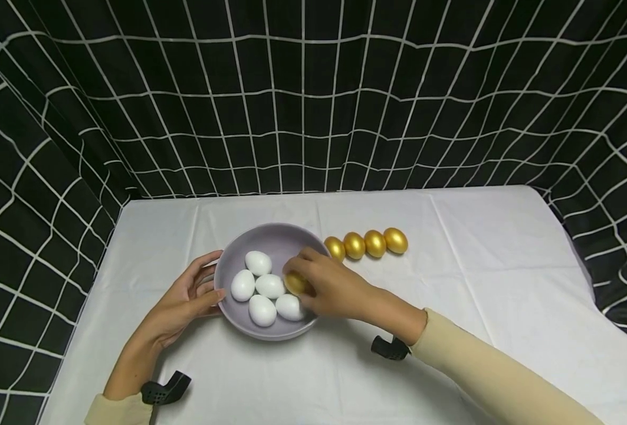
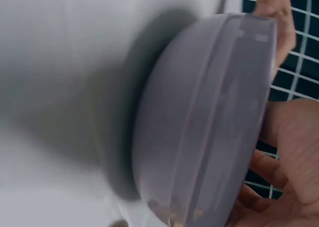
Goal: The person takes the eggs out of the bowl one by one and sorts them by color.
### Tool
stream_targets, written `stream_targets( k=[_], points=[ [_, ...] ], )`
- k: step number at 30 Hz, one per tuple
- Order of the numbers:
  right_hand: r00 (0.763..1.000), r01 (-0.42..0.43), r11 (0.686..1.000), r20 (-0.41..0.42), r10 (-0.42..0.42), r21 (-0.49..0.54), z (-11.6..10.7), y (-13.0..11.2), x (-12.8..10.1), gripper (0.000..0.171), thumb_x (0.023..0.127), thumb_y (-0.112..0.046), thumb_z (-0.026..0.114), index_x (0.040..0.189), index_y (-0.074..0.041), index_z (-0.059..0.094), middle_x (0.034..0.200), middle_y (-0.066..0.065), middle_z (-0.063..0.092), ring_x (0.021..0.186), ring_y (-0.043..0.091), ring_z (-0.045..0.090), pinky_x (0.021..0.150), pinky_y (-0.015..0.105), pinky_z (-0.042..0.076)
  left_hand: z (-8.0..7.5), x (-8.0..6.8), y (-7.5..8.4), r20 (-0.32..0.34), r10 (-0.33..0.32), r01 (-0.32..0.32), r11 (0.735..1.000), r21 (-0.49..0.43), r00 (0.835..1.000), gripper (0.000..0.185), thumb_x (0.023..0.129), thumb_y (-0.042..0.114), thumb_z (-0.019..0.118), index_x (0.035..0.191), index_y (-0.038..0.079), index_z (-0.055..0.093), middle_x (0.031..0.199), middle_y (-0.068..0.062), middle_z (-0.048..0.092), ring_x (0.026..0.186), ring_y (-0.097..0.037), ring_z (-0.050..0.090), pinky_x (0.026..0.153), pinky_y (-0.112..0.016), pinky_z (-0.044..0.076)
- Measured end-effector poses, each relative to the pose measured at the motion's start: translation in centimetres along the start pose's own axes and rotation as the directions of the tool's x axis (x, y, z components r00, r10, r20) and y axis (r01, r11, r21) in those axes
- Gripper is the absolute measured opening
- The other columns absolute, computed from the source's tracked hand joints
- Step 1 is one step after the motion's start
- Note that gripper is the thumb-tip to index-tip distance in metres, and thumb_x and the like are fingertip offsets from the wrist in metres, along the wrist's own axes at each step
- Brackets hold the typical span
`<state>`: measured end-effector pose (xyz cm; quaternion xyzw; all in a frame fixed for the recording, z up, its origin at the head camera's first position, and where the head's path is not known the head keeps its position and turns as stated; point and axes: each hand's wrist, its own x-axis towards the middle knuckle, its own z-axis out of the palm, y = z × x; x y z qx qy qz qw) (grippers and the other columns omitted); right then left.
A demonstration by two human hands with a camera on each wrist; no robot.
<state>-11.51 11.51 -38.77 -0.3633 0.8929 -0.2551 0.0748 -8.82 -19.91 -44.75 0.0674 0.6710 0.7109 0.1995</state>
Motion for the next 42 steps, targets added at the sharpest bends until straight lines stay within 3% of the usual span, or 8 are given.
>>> stream_targets(
  k=[10, 17, 22, 30, 37, 42],
  points=[
    [0.977, -0.022, 0.975, -0.203, 0.068, 0.221, 0.7, 0.8, -0.9, 0.044, 0.089, -0.005, 0.078, 0.130, -0.012, 0.065, 0.130, 0.004, 0.066, 0.120, 0.020, 0.062, 0.105, 0.043, 0.055, -0.2, -0.3, -0.1, 0.003, -0.002, 0.002, 1.000, 0.005, 1.000, 0.080, 0.100, 0.001, 0.066, 0.166, 0.014, 0.023, 0.164, -0.026, 0.032, 0.124, -0.009, 0.065, 0.090, -0.037, 0.063],
    [0.950, -0.015, 0.933, -0.287, 0.125, 0.358, -0.6, 1.3, -1.4, 0.046, 0.090, -0.002, 0.079, 0.133, -0.010, 0.064, 0.130, 0.008, 0.066, 0.120, 0.024, 0.068, 0.098, 0.044, 0.061, -0.2, -0.4, -0.2, 0.003, -0.001, 0.001, 1.000, 0.002, 1.000, 0.080, 0.101, 0.002, 0.066, 0.166, 0.015, 0.022, 0.164, -0.025, 0.032, 0.125, -0.009, 0.064, 0.091, -0.037, 0.063],
    [0.927, -0.027, 0.891, -0.322, 0.193, 0.454, -1.6, 2.3, -2.1, 0.049, 0.090, 0.001, 0.079, 0.134, -0.009, 0.062, 0.135, 0.010, 0.064, 0.124, 0.028, 0.068, 0.095, 0.039, 0.063, -0.2, -0.4, -0.2, -0.003, -0.010, 0.010, 1.000, 0.005, 1.000, 0.080, 0.101, 0.002, 0.066, 0.166, 0.015, 0.022, 0.164, -0.025, 0.031, 0.125, -0.008, 0.064, 0.091, -0.037, 0.063],
    [0.892, -0.048, 0.796, -0.333, 0.306, 0.603, -2.6, 4.4, -3.3, 0.049, 0.090, 0.006, 0.075, 0.136, -0.004, 0.060, 0.139, 0.014, 0.063, 0.128, 0.032, 0.065, 0.094, 0.023, 0.061, -0.2, -0.5, 0.1, -0.007, -0.011, 0.011, 1.000, 0.015, 1.000, 0.080, 0.101, 0.003, 0.067, 0.166, 0.015, 0.023, 0.164, -0.024, 0.032, 0.125, -0.007, 0.064, 0.091, -0.036, 0.063],
    [0.874, -0.068, 0.754, -0.325, 0.361, 0.653, -3.4, 5.7, -3.9, 0.050, 0.092, 0.000, 0.077, 0.139, -0.005, 0.059, 0.140, 0.013, 0.064, 0.121, 0.021, 0.068, 0.092, 0.025, 0.062, -0.3, -0.6, 0.2, -0.003, 0.001, -0.001, 1.000, 0.019, 1.000, 0.080, 0.101, 0.003, 0.066, 0.167, 0.015, 0.022, 0.164, -0.025, 0.031, 0.125, -0.007, 0.064, 0.091, -0.036, 0.063],
    [0.852, -0.095, 0.749, -0.336, 0.402, 0.656, -4.2, 7.5, -4.9, 0.050, 0.095, -0.002, 0.075, 0.142, -0.004, 0.059, 0.141, 0.013, 0.063, 0.121, 0.010, 0.066, 0.091, 0.022, 0.062, 0.0, -0.2, 0.0, 0.009, -0.001, 0.001, 1.000, 0.007, 1.000, 0.080, 0.101, 0.003, 0.066, 0.166, 0.015, 0.023, 0.163, -0.025, 0.033, 0.126, -0.009, 0.064, 0.092, -0.038, 0.063]
  ],
)
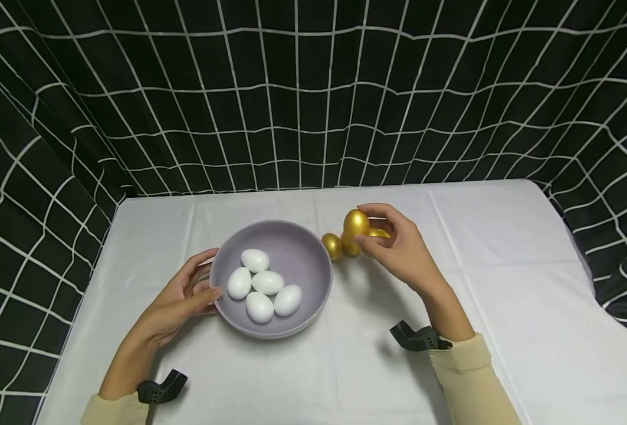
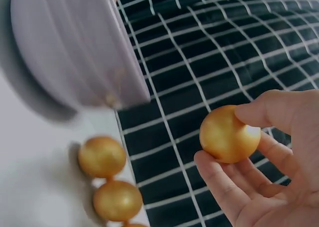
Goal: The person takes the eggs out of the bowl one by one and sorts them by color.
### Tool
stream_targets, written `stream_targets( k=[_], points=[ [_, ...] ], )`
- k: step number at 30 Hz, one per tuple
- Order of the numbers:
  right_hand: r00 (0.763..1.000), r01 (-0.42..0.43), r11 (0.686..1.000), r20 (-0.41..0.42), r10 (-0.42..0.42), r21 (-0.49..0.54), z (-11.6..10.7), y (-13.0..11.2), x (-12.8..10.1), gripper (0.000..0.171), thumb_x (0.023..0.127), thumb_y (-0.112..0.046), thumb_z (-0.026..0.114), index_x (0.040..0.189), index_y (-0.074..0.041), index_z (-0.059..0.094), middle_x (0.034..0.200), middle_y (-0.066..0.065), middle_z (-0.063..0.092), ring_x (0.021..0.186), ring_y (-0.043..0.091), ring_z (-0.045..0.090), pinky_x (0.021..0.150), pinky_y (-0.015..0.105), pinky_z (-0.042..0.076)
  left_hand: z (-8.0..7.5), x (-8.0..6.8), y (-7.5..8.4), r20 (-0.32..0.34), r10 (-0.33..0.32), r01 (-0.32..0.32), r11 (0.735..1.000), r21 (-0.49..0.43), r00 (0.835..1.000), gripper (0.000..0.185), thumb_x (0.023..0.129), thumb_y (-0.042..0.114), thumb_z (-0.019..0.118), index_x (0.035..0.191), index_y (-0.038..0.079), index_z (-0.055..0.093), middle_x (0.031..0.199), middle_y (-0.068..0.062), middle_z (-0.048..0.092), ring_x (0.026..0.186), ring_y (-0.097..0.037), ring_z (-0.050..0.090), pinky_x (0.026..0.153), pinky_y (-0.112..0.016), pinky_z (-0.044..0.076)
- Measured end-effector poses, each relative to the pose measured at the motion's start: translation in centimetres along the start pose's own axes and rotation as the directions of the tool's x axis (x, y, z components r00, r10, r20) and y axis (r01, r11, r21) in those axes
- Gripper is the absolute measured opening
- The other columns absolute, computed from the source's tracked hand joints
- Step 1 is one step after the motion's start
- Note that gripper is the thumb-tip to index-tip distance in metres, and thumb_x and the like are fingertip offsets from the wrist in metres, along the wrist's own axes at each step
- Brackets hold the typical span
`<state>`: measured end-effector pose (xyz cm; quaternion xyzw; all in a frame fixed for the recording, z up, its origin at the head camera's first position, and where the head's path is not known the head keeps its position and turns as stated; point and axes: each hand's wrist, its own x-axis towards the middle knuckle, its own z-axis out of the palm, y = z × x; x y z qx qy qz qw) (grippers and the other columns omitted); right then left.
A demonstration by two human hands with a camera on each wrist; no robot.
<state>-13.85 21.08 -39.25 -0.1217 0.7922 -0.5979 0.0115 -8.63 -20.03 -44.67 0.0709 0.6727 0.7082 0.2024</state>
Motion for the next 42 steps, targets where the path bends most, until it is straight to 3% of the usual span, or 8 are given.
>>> stream_targets(
  k=[7, 14, 17, 25, 34, 38, 42],
  points=[
    [0.996, -0.036, 0.999, -0.077, 0.034, -0.025, -2.7, 0.9, 0.1, 0.049, 0.096, -0.005, 0.074, 0.143, -0.005, 0.059, 0.143, 0.008, 0.060, 0.122, 0.007, 0.064, 0.089, 0.018, 0.060, 0.1, 0.2, 0.0, 0.002, 0.002, -0.002, 1.000, -0.006, 1.000, 0.079, 0.101, 0.002, 0.066, 0.166, 0.015, 0.023, 0.163, -0.025, 0.033, 0.125, -0.009, 0.064, 0.091, -0.037, 0.063],
    [0.990, -0.060, 0.988, -0.133, 0.040, -0.146, -5.1, 1.6, 0.1, 0.051, 0.098, -0.012, 0.076, 0.146, -0.007, 0.060, 0.149, 0.010, 0.059, 0.120, -0.001, 0.062, 0.091, 0.012, 0.057, 0.2, 0.0, 0.1, -0.002, 0.004, -0.004, 1.000, -0.012, 1.000, 0.079, 0.101, 0.000, 0.065, 0.166, 0.015, 0.023, 0.162, -0.024, 0.033, 0.124, -0.008, 0.065, 0.090, -0.038, 0.064],
    [0.988, -0.092, 0.974, -0.140, 0.063, -0.208, -6.0, 2.1, 0.0, 0.052, 0.098, -0.015, 0.076, 0.147, -0.008, 0.060, 0.150, 0.010, 0.059, 0.123, 0.005, 0.061, 0.090, 0.009, 0.055, 0.2, 0.0, 0.1, -0.004, 0.005, -0.005, 1.000, -0.009, 1.000, 0.078, 0.101, 0.000, 0.065, 0.166, 0.014, 0.023, 0.162, -0.024, 0.033, 0.124, -0.008, 0.065, 0.090, -0.037, 0.064],
    [0.987, -0.109, 0.928, -0.152, 0.057, -0.356, -7.8, 4.1, -0.2, 0.050, 0.098, -0.013, 0.073, 0.145, -0.001, 0.057, 0.147, 0.022, 0.060, 0.132, 0.039, 0.061, 0.084, 0.001, 0.049, 0.2, 0.0, 0.1, -0.003, 0.006, -0.006, 1.000, -0.004, 1.000, 0.078, 0.101, 0.001, 0.065, 0.166, 0.014, 0.023, 0.161, -0.023, 0.033, 0.124, -0.008, 0.064, 0.090, -0.037, 0.064],
    [0.985, -0.137, 0.899, -0.154, 0.079, -0.416, -8.4, 5.6, -0.3, 0.046, 0.096, -0.009, 0.072, 0.139, 0.003, 0.059, 0.142, 0.027, 0.061, 0.127, 0.044, 0.063, 0.080, -0.002, 0.045, 0.2, 0.1, 0.1, -0.005, 0.005, -0.005, 1.000, -0.008, 1.000, 0.078, 0.102, 0.001, 0.065, 0.166, 0.015, 0.024, 0.161, -0.022, 0.034, 0.125, -0.008, 0.064, 0.090, -0.038, 0.064],
    [0.984, -0.149, 0.877, -0.157, 0.085, -0.457, -8.6, 6.1, -0.2, 0.045, 0.095, -0.007, 0.071, 0.138, 0.003, 0.060, 0.141, 0.027, 0.062, 0.124, 0.044, 0.065, 0.087, 0.011, 0.053, 0.2, 0.1, 0.1, -0.006, 0.005, -0.005, 1.000, -0.007, 1.000, 0.078, 0.101, 0.002, 0.065, 0.166, 0.015, 0.024, 0.161, -0.022, 0.034, 0.125, -0.008, 0.065, 0.091, -0.037, 0.063],
    [0.984, -0.151, 0.866, -0.154, 0.087, -0.476, -8.7, 6.5, -0.2, 0.046, 0.094, -0.007, 0.072, 0.137, 0.004, 0.060, 0.140, 0.027, 0.062, 0.123, 0.045, 0.066, 0.098, 0.043, 0.059, 0.2, 0.1, 0.1, -0.007, 0.003, -0.003, 1.000, -0.003, 1.000, 0.079, 0.101, 0.002, 0.066, 0.166, 0.015, 0.023, 0.161, -0.024, 0.034, 0.124, -0.008, 0.065, 0.091, -0.037, 0.063]
  ],
)
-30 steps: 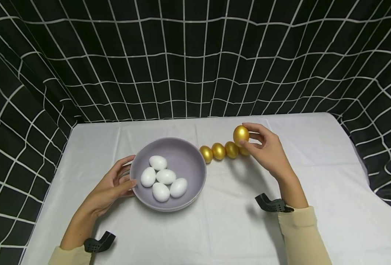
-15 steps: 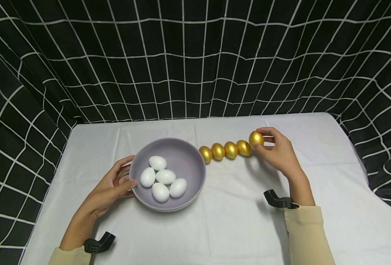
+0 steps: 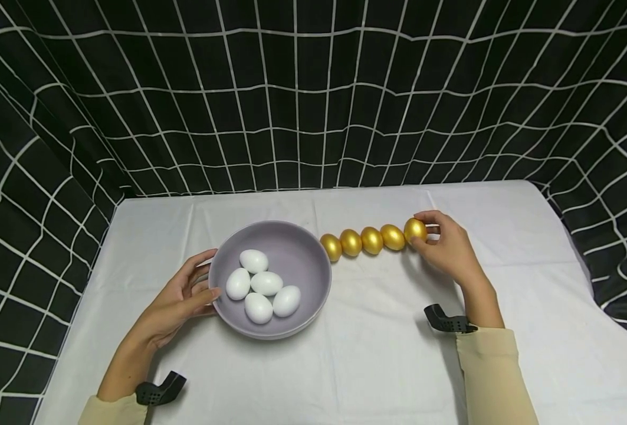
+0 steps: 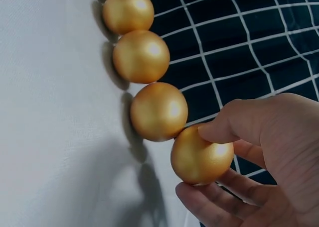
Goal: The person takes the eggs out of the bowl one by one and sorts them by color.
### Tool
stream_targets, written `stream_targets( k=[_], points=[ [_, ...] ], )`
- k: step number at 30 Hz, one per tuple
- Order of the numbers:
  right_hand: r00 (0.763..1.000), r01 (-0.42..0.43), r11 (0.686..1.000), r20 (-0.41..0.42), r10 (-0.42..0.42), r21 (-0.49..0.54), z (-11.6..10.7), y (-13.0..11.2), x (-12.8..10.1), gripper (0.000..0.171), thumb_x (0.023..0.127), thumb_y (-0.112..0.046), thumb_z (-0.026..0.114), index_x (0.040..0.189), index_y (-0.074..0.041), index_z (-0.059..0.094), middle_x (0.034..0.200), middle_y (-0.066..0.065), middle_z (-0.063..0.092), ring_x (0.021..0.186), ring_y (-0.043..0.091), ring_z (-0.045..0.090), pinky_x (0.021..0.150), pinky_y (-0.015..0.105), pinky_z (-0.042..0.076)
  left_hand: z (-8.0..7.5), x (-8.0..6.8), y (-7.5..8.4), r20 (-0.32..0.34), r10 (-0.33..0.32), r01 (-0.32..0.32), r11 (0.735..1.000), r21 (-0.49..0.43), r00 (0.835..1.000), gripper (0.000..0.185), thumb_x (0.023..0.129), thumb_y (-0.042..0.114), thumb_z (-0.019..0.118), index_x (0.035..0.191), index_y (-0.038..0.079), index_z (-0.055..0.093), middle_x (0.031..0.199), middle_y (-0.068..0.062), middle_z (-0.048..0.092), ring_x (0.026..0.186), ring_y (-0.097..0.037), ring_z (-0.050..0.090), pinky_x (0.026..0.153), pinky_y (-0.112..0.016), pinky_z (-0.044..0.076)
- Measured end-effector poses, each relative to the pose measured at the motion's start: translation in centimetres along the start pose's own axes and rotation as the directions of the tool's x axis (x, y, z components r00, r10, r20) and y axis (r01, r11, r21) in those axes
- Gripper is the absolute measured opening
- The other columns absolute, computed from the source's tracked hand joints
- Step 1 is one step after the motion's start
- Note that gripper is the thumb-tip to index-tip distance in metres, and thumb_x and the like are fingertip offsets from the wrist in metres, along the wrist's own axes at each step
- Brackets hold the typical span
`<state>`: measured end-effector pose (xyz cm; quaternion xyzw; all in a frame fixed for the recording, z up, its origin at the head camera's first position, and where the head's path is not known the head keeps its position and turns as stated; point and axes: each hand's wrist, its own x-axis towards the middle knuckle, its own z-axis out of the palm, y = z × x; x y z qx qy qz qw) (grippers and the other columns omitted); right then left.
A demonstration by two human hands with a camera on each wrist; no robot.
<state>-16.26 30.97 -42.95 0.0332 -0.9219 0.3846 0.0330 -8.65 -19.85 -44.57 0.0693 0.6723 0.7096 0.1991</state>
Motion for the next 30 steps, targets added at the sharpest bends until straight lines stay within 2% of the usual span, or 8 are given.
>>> stream_targets(
  k=[3, 6, 21, 26, 30],
  points=[
    [1.000, -0.006, 1.000, 0.006, 0.006, -0.002, 0.12, 0.19, 0.03, 0.046, 0.094, -0.007, 0.072, 0.137, 0.004, 0.059, 0.139, 0.029, 0.061, 0.124, 0.048, 0.064, 0.102, 0.057, 0.055, 0.01, 0.04, 0.02, 0.001, 0.001, -0.001, 1.000, 0.001, 1.000, 0.079, 0.101, 0.002, 0.065, 0.166, 0.015, 0.023, 0.162, -0.025, 0.033, 0.125, -0.009, 0.065, 0.091, -0.037, 0.063],
    [1.000, -0.019, 0.999, 0.012, 0.019, -0.027, 0.23, 0.44, 0.08, 0.045, 0.094, -0.008, 0.072, 0.136, 0.003, 0.060, 0.138, 0.029, 0.060, 0.123, 0.049, 0.064, 0.104, 0.061, 0.053, 0.03, 0.06, 0.00, 0.002, 0.002, -0.002, 1.000, 0.000, 1.000, 0.078, 0.101, 0.002, 0.065, 0.166, 0.015, 0.024, 0.162, -0.025, 0.033, 0.125, -0.009, 0.065, 0.091, -0.037, 0.063],
    [1.000, -0.017, 0.996, 0.017, 0.018, -0.089, 0.64, 0.73, 0.12, 0.044, 0.093, -0.009, 0.073, 0.134, 0.002, 0.062, 0.131, 0.030, 0.061, 0.119, 0.050, 0.066, 0.101, 0.060, 0.053, 0.01, -0.02, -0.19, 0.000, -0.002, 0.002, 1.000, -0.004, 1.000, 0.078, 0.101, 0.002, 0.065, 0.166, 0.014, 0.023, 0.162, -0.023, 0.033, 0.124, -0.007, 0.065, 0.090, -0.037, 0.063],
    [1.000, -0.005, 0.995, 0.017, 0.007, -0.097, 0.34, 0.45, -0.09, 0.043, 0.097, -0.010, 0.068, 0.137, 0.004, 0.061, 0.135, 0.032, 0.059, 0.122, 0.051, 0.064, 0.101, 0.062, 0.055, -0.03, 0.08, -0.21, 0.002, -0.004, 0.004, 1.000, -0.007, 1.000, 0.078, 0.101, 0.001, 0.064, 0.166, 0.015, 0.023, 0.162, -0.023, 0.033, 0.124, -0.007, 0.065, 0.090, -0.037, 0.064],
    [1.000, 0.011, 0.995, -0.013, -0.012, -0.104, -0.22, -0.25, -0.30, 0.041, 0.101, -0.015, 0.064, 0.138, 0.004, 0.061, 0.137, 0.033, 0.058, 0.126, 0.051, 0.061, 0.103, 0.063, 0.054, -0.09, 0.09, -0.23, 0.001, -0.004, 0.004, 1.000, -0.012, 1.000, 0.078, 0.101, 0.001, 0.064, 0.166, 0.015, 0.023, 0.162, -0.024, 0.032, 0.124, -0.007, 0.065, 0.091, -0.037, 0.064]
  ],
)
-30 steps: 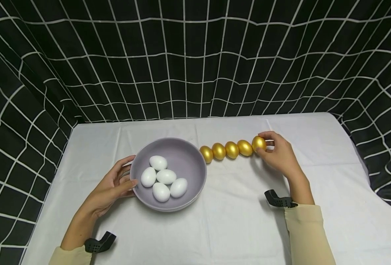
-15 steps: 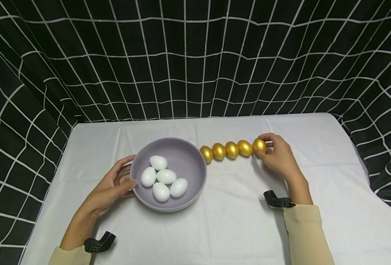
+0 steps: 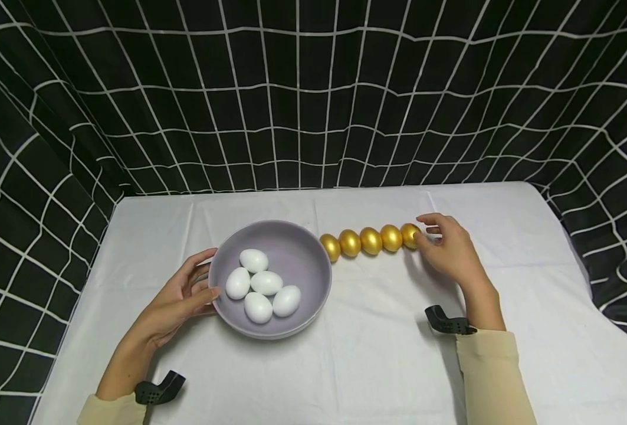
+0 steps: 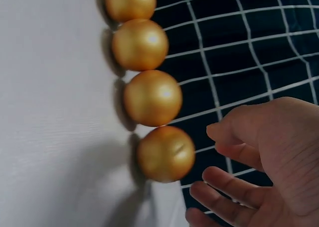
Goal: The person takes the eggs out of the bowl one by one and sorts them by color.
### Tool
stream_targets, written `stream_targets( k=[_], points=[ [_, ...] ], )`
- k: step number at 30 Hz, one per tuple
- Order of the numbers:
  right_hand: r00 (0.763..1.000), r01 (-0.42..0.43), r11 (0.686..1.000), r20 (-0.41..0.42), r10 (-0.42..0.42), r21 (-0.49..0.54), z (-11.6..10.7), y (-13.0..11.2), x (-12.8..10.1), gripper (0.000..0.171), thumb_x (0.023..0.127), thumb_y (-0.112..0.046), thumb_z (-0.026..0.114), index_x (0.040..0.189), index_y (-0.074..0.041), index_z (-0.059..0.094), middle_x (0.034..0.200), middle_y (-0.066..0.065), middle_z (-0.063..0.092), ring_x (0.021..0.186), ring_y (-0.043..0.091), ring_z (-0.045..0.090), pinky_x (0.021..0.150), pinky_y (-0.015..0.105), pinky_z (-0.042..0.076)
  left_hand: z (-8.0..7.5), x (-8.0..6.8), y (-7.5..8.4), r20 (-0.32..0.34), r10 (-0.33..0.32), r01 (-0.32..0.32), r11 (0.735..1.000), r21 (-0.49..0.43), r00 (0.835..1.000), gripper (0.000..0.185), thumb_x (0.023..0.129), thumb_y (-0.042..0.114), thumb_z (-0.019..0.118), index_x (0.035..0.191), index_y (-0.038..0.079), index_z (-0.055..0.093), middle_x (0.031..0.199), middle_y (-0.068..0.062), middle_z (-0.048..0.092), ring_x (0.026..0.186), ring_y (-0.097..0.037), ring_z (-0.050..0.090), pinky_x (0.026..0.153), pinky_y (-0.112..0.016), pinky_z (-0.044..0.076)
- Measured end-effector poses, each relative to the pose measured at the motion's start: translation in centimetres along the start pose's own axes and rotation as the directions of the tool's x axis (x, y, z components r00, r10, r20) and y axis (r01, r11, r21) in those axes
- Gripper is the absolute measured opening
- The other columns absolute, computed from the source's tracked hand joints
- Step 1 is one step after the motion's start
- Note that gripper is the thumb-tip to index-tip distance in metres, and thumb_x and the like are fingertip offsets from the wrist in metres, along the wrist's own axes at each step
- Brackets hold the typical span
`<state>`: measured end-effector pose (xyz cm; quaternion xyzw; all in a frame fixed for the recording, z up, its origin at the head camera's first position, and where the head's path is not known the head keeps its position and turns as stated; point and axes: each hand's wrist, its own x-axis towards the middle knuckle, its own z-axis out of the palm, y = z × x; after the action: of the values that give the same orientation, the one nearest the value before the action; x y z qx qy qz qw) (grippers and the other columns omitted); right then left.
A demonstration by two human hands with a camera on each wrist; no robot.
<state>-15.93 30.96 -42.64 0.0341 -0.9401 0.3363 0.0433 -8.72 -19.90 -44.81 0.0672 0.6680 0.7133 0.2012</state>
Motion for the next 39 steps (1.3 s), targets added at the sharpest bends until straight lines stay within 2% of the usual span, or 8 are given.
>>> stream_targets(
  k=[8, 13, 15, 21, 23, 30, 34, 39],
  points=[
    [0.999, 0.038, 0.998, -0.017, -0.039, -0.041, -1.1, -2.8, -0.7, 0.043, 0.103, -0.022, 0.064, 0.142, -0.003, 0.061, 0.147, 0.030, 0.053, 0.135, 0.048, 0.053, 0.105, 0.066, 0.044, -0.1, -0.1, 0.0, 0.010, 0.005, -0.005, 1.000, 0.002, 1.000, 0.077, 0.102, 0.001, 0.064, 0.166, 0.017, 0.024, 0.161, -0.021, 0.034, 0.125, -0.008, 0.065, 0.090, -0.037, 0.064],
    [0.988, 0.152, 0.988, 0.017, -0.152, -0.039, -0.6, -6.1, -1.0, 0.041, 0.102, -0.020, 0.067, 0.140, -0.007, 0.062, 0.149, 0.021, 0.054, 0.142, 0.045, 0.050, 0.115, 0.067, 0.039, -0.5, -0.4, 0.1, -0.012, 0.004, -0.004, 1.000, 0.015, 1.000, 0.077, 0.102, 0.003, 0.065, 0.166, 0.017, 0.024, 0.161, -0.020, 0.034, 0.123, -0.006, 0.066, 0.089, -0.036, 0.064],
    [0.979, 0.203, 0.979, 0.034, -0.202, -0.035, -0.3, -7.3, -1.2, 0.040, 0.101, -0.019, 0.068, 0.139, -0.009, 0.063, 0.148, 0.017, 0.056, 0.136, 0.041, 0.055, 0.113, 0.063, 0.043, -0.5, -0.4, 0.1, -0.016, 0.003, -0.002, 1.000, 0.018, 1.000, 0.077, 0.102, 0.003, 0.065, 0.166, 0.017, 0.024, 0.161, -0.020, 0.033, 0.122, -0.006, 0.066, 0.089, -0.036, 0.064],
    [0.932, 0.353, 0.935, 0.091, -0.350, -0.030, 0.7, -10.2, -2.0, 0.039, 0.100, -0.014, 0.069, 0.138, -0.011, 0.063, 0.145, 0.011, 0.058, 0.111, 0.030, 0.063, 0.095, 0.050, 0.053, -0.2, -0.2, 0.0, -0.008, -0.004, 0.004, 1.000, 0.019, 1.000, 0.078, 0.101, 0.004, 0.066, 0.166, 0.017, 0.024, 0.162, -0.022, 0.033, 0.123, -0.007, 0.065, 0.090, -0.037, 0.063],
    [0.915, 0.392, 0.920, 0.110, -0.387, -0.024, 1.0, -11.1, -2.2, 0.039, 0.100, -0.014, 0.070, 0.139, -0.012, 0.063, 0.145, 0.010, 0.058, 0.123, 0.029, 0.062, 0.102, 0.051, 0.053, -0.1, 0.0, 0.0, -0.006, -0.005, 0.005, 1.000, 0.022, 1.000, 0.078, 0.101, 0.003, 0.065, 0.166, 0.017, 0.024, 0.163, -0.023, 0.033, 0.124, -0.007, 0.065, 0.090, -0.037, 0.063],
    [0.852, 0.501, 0.865, 0.179, -0.492, -0.010, 2.1, -14.4, -2.3, 0.039, 0.100, -0.016, 0.070, 0.138, -0.012, 0.064, 0.145, 0.010, 0.059, 0.132, 0.030, 0.061, 0.107, 0.048, 0.053, 0.1, 0.3, 0.2, 0.000, -0.004, 0.004, 1.000, 0.022, 1.000, 0.078, 0.101, 0.002, 0.065, 0.166, 0.016, 0.023, 0.164, -0.024, 0.032, 0.125, -0.007, 0.064, 0.090, -0.036, 0.063],
    [0.816, 0.541, 0.841, 0.242, -0.526, 0.003, 2.6, -15.9, -2.4, 0.036, 0.100, -0.019, 0.070, 0.135, -0.012, 0.067, 0.135, 0.006, 0.064, 0.112, 0.023, 0.066, 0.098, 0.041, 0.056, 0.2, 0.3, 0.3, 0.000, -0.011, 0.011, 1.000, 0.020, 1.000, 0.078, 0.101, 0.003, 0.065, 0.166, 0.016, 0.023, 0.164, -0.024, 0.032, 0.125, -0.007, 0.064, 0.090, -0.036, 0.063],
    [0.781, 0.571, 0.821, 0.308, -0.544, 0.002, 3.2, -17.4, -2.2, 0.032, 0.099, -0.018, 0.070, 0.131, -0.013, 0.070, 0.120, 0.002, 0.068, 0.092, 0.014, 0.059, 0.082, 0.033, 0.054, 0.2, 0.2, 0.3, -0.009, -0.021, 0.021, 1.000, 0.018, 1.000, 0.079, 0.101, 0.003, 0.065, 0.166, 0.016, 0.023, 0.165, -0.024, 0.032, 0.124, -0.006, 0.064, 0.089, -0.036, 0.063]
  ],
)
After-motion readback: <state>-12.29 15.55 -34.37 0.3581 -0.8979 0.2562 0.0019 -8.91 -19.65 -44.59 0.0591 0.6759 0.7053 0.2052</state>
